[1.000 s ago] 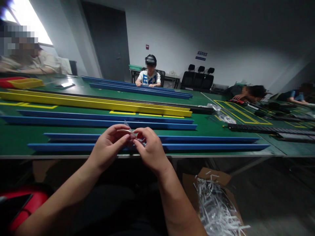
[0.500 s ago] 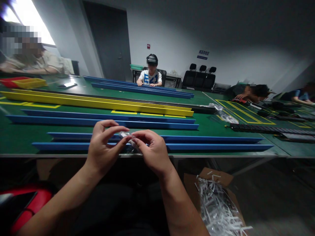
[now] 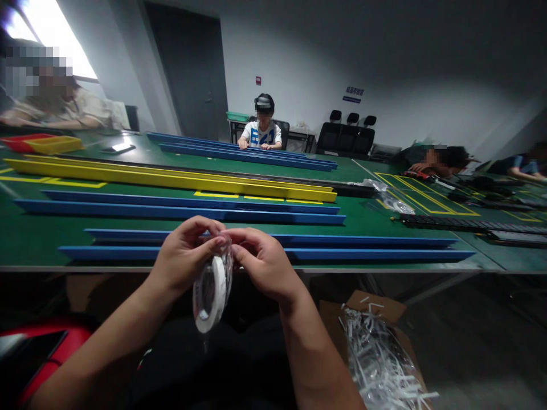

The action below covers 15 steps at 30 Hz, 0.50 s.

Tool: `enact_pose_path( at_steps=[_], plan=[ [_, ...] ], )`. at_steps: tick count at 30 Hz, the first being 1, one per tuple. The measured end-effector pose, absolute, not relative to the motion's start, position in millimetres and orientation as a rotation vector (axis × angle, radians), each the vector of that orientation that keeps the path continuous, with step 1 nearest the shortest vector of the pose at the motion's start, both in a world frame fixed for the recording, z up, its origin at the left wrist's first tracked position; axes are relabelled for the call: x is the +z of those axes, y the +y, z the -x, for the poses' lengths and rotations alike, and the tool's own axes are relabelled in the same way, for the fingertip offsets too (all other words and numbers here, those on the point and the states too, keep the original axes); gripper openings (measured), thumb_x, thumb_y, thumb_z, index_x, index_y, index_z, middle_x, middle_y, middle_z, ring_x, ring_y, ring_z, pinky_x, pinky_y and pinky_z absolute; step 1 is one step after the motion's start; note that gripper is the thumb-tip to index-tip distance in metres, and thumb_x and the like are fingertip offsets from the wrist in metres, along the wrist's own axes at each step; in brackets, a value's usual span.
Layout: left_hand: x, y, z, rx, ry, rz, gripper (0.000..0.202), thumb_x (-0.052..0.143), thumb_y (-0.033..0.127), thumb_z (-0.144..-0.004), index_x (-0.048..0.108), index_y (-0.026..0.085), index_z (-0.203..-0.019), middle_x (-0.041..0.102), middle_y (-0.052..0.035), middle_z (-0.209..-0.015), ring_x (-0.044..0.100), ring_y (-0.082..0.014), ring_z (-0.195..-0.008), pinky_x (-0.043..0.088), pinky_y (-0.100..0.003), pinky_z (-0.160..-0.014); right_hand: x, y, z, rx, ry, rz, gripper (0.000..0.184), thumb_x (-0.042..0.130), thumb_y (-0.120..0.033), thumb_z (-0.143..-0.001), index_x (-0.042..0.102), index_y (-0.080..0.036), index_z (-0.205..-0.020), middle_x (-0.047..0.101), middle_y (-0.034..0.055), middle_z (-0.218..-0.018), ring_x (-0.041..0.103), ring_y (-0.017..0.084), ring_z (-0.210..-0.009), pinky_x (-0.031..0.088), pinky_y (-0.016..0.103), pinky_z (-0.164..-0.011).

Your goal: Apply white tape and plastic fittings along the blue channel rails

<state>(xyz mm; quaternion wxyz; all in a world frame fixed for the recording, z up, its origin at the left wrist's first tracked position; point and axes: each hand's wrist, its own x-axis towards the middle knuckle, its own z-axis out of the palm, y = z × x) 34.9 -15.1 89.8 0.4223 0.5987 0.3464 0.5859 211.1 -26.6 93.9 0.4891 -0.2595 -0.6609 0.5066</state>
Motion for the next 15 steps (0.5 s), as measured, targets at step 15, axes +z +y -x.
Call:
enact_pose_path(
  at_steps=[15],
  plan=[
    [68.8,7.0,-42.9,1.248,1.062,-1.438,0.028,0.071,0.042,-0.078,0.067,0.017,-0.088,0.065,-0.0009,-0.078,0.056,-0.0132,-0.066,0.045,-0.023,-0.059,68.6,2.2,-208.6,0.913,-1.580,0.973,0.024,0.066,-0.042,-0.085,0.061,-0.019,-0.088,0.060,-0.0002,-0.082,0.051,0.012,-0.071,0.043,0.023,-0.064]
  ],
)
